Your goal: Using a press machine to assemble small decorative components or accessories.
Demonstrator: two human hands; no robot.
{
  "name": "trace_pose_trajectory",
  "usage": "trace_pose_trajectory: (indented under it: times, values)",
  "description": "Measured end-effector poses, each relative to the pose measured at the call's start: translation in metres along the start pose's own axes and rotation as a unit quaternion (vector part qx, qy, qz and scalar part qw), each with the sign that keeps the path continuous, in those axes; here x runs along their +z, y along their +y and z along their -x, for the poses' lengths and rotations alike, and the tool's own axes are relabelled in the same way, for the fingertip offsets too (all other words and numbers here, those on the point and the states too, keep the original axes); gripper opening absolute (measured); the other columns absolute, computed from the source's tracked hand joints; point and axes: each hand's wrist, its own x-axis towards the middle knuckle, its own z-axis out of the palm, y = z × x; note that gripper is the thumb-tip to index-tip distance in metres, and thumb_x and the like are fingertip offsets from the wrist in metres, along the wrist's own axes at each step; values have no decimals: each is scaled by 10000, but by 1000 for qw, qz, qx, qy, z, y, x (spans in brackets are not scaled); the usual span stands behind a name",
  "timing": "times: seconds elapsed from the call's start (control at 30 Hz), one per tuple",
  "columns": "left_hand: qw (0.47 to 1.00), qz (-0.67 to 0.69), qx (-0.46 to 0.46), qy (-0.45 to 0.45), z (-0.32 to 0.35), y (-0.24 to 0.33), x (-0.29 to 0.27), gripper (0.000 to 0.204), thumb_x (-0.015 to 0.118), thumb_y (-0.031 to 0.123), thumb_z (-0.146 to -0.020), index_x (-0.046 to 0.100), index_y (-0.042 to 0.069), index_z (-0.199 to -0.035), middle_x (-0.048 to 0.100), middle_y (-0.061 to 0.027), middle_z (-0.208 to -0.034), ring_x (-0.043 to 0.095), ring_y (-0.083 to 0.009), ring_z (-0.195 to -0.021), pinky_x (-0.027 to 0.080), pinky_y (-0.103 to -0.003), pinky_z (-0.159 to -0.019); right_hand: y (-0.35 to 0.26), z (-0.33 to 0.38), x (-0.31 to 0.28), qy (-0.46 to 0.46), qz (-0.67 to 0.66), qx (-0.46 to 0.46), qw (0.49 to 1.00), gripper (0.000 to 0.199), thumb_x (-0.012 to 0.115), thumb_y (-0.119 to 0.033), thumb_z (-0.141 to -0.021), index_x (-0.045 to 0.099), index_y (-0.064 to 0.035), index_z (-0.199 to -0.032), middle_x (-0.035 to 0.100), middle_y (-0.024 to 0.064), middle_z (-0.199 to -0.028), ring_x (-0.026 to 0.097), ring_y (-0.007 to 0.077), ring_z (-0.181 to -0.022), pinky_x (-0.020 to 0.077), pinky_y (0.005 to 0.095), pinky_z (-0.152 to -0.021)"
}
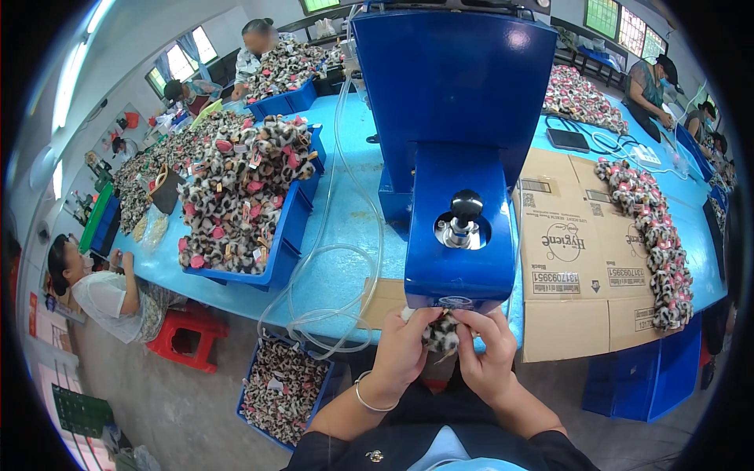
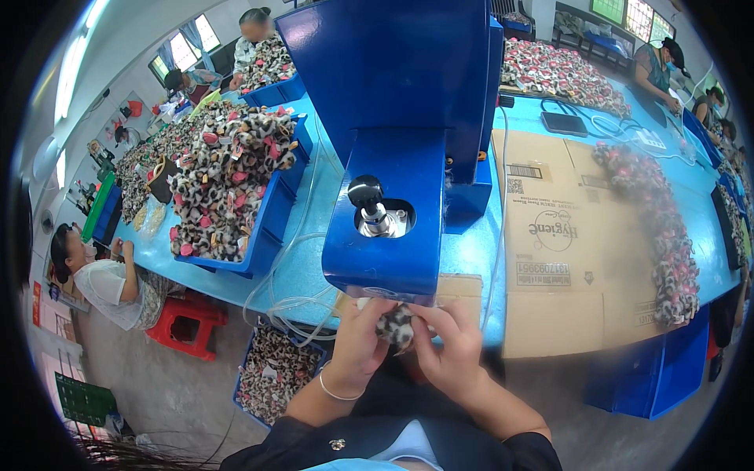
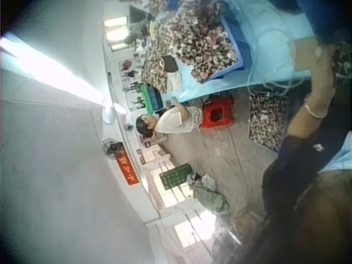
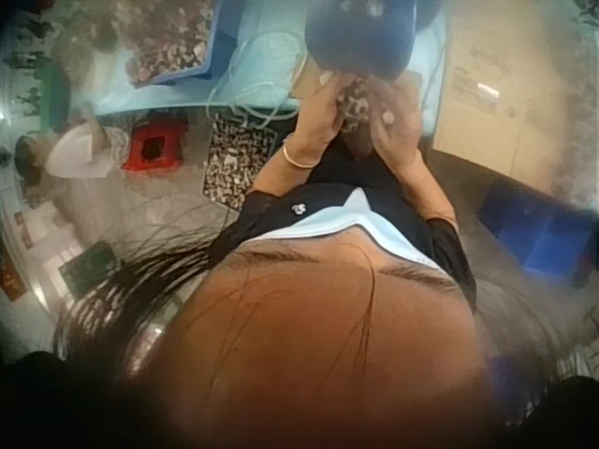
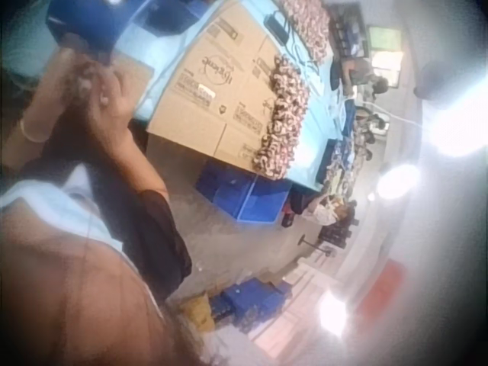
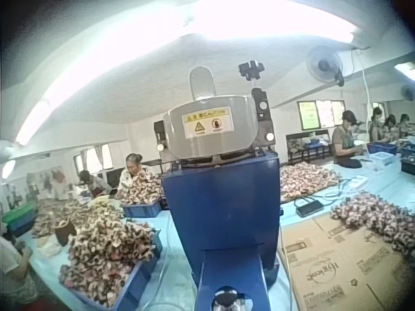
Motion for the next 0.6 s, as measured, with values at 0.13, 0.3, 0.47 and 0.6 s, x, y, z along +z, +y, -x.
trace_pose_trajectory:
  times: [0.13, 0.3, 0.47, 0.6]
  values:
    - [1000, 1, 13, 16, 0, 2, 4, 111, 596, 36, -909, 665, -14, -981, 698, -73, -918, 685, -141, -791, 563, -269, -673, 2, -2, 2, 3, -2, -6, 1000, 223, 693, 64, -795, 691, -10, -1005, 630, 125, -846, 610, 220, -673, 488, 317, -580]
    - [999, 1, 35, 11, 1, 6, 7, 106, 598, 36, -908, 663, -10, -977, 696, -69, -914, 686, -142, -789, 565, -272, -672, 4, -4, 4, 18, -8, -21, 1000, 193, 691, 55, -799, 690, -7, -982, 631, 136, -859, 619, 242, -690, 491, 327, -592]
    - [999, -4, 39, 17, 1, 5, 6, 105, 608, 52, -914, 659, -5, -987, 694, -68, -921, 689, -150, -796, 565, -275, -678, 2, -3, 4, 17, -12, -9, 1000, 184, 689, 50, -800, 687, -3, -976, 633, 144, -868, 623, 259, -705, 493, 336, -601]
    - [999, -13, 38, 15, 3, 6, 7, 111, 609, 65, -919, 655, -6, -992, 692, -73, -923, 693, -160, -800, 574, -281, -678, 4, -4, 5, 19, -20, -19, 999, 178, 688, 50, -801, 682, 3, -972, 632, 157, -895, 629, 269, -722, 498, 339, -607]
